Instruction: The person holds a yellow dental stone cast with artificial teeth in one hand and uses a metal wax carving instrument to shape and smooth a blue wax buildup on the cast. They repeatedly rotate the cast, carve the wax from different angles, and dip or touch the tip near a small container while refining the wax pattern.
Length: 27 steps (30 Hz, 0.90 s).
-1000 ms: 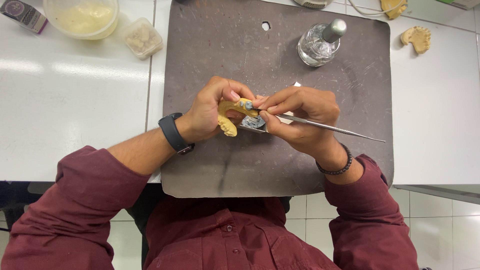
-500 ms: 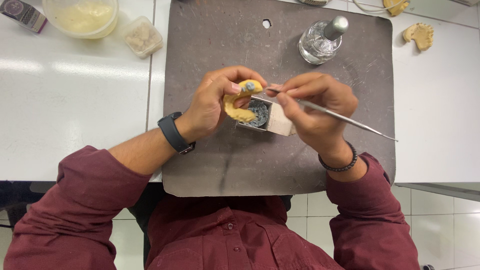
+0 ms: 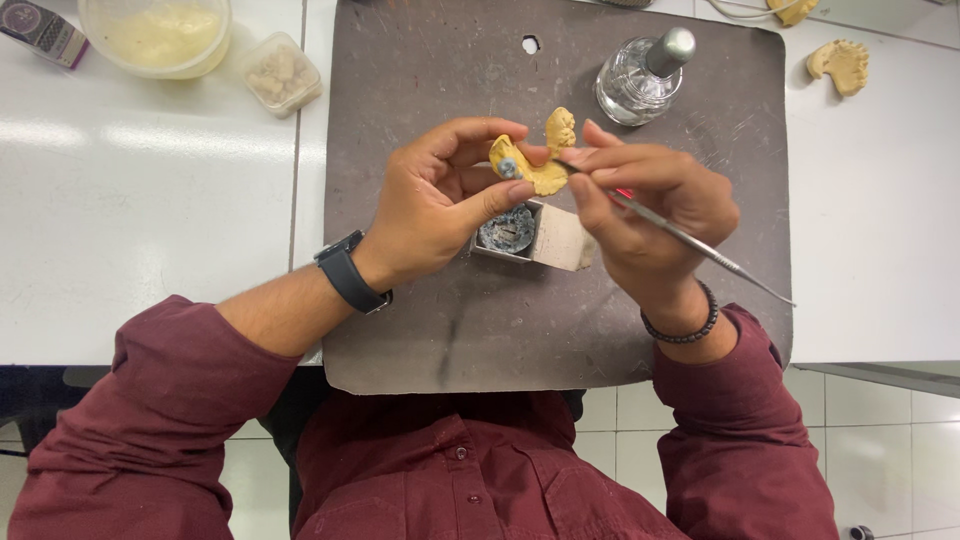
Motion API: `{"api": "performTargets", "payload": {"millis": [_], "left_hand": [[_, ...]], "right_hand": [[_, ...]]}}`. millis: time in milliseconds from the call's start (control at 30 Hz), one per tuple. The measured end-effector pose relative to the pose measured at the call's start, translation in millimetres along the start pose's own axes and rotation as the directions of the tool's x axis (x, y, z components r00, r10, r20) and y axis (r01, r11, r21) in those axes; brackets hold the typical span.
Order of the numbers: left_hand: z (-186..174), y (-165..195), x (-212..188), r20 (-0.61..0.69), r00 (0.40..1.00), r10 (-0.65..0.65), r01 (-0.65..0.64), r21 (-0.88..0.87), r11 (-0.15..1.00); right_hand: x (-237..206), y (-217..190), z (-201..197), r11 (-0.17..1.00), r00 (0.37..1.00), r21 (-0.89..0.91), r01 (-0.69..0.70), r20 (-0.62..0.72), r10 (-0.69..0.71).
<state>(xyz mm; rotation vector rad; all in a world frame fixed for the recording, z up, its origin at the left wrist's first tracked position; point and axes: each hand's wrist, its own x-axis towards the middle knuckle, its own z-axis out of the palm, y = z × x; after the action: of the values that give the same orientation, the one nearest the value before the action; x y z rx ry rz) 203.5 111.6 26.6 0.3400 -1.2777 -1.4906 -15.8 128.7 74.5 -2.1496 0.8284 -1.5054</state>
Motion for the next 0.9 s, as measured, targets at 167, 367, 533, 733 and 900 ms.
{"api": "performTargets", "payload": {"millis": [167, 367, 533, 733, 900], "left_hand": [[1.9, -7.5, -2.1, -0.024, 1.000, -0.001, 0.001, 0.019, 1.000], [1.5, -9.9, -4.3, -0.035, 0.998, -0.053, 0.053, -0.005, 0.999], [4.7, -11.2, -6.3, -0.006, 0.997, -0.076, 0.076, -0.033, 0.997], [3.7, -7.8, -7.1, 0.012, 0.997, -0.082, 0.082, 0.009, 0.997], [4.6, -8.3, -6.5, 0.014, 0.998, -0.067, 0.066, 0.045, 0.997]], "right_hand": [[-0.7, -0.6, 8.5, 0.998, 0.997, 0.062, 0.028, 0.063, -0.032], [-3.5, 0.2, 10.9, 0.998, 0.997, 0.058, 0.031, 0.072, -0.035], [-8.5, 0.2, 7.8, 0.997, 0.999, 0.081, -0.009, 0.050, 0.005], [-11.1, 4.4, 6.6, 0.996, 0.999, 0.082, -0.037, 0.030, 0.035], [-11.5, 5.8, 6.1, 0.998, 0.999, 0.054, -0.037, 0.036, 0.035]]}}
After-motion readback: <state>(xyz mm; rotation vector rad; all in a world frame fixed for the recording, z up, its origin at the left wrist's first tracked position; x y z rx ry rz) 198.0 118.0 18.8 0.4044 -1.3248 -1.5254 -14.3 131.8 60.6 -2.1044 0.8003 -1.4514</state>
